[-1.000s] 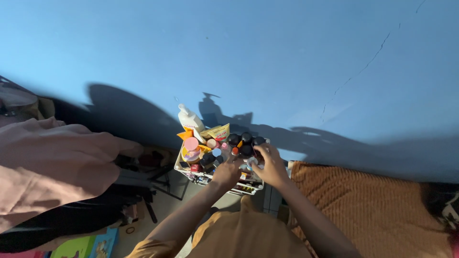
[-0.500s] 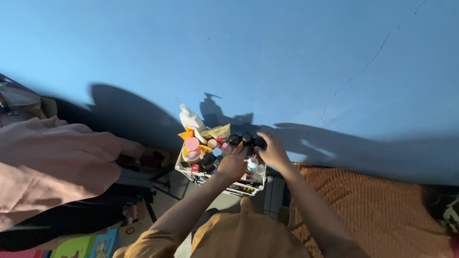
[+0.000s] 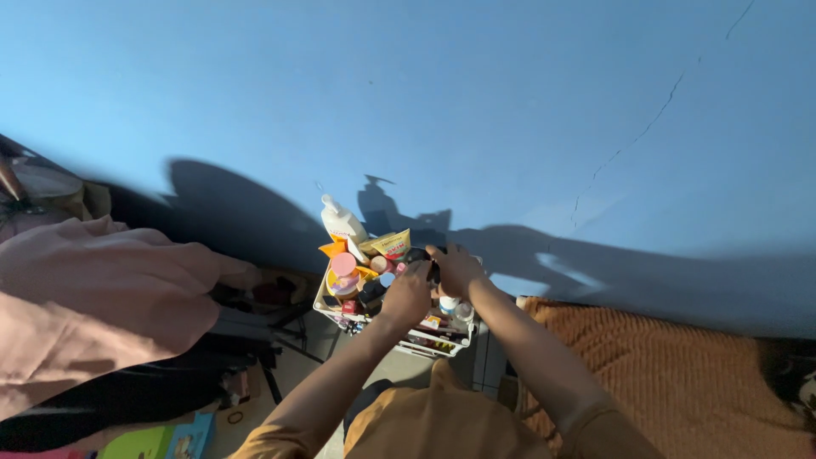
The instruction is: Organize and interact with various items on a tiered storage cart, including using a watch repair tool.
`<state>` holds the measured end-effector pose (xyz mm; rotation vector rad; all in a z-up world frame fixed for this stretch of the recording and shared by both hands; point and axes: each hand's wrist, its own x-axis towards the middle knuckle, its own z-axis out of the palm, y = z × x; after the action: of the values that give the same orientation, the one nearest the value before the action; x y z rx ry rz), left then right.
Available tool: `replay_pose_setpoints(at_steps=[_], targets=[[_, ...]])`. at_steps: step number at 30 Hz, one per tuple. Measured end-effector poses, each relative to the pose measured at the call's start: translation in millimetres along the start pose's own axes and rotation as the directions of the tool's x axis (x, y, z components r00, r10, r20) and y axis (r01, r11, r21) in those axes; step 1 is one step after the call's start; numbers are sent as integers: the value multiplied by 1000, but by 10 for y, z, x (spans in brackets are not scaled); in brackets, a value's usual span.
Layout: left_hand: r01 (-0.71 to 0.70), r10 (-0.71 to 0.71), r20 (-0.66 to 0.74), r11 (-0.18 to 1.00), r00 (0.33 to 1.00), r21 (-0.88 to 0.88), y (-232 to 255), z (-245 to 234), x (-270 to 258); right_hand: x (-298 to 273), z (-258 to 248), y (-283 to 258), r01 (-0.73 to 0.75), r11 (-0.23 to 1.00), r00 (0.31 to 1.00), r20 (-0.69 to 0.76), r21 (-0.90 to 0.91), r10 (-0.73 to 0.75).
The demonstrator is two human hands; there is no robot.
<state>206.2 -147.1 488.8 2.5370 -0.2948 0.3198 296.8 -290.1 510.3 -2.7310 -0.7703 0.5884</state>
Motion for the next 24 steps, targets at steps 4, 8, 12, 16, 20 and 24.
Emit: replay_pose_setpoints(at_steps=[4,8,12,16,20,24], targets=[[122,-118,134,992,984,-20,-110,48,10,17,-4,56,-21,1000,1000,-8,-11,21],[102,-96,132,994,987,-38,11,-105,33,-40,-129,95,-52,998,999,-9,24,52],[199,-186,243,980,952,-28,75,-130,36,-96,-218,105,-75,997,997,31,36,74],[69,-66,150,998,987,-15,28,12,-12,-153,-226,196,-53,992,998,-31,117,57],[123,-106,175,988,979,-89,32,39,-53,-165,-185,316,17,984,992,-124,175,5],[67,-58,115,995,992,-76,97,-52,-52,-181,-193,363,-14,980,995,-93,198,33]])
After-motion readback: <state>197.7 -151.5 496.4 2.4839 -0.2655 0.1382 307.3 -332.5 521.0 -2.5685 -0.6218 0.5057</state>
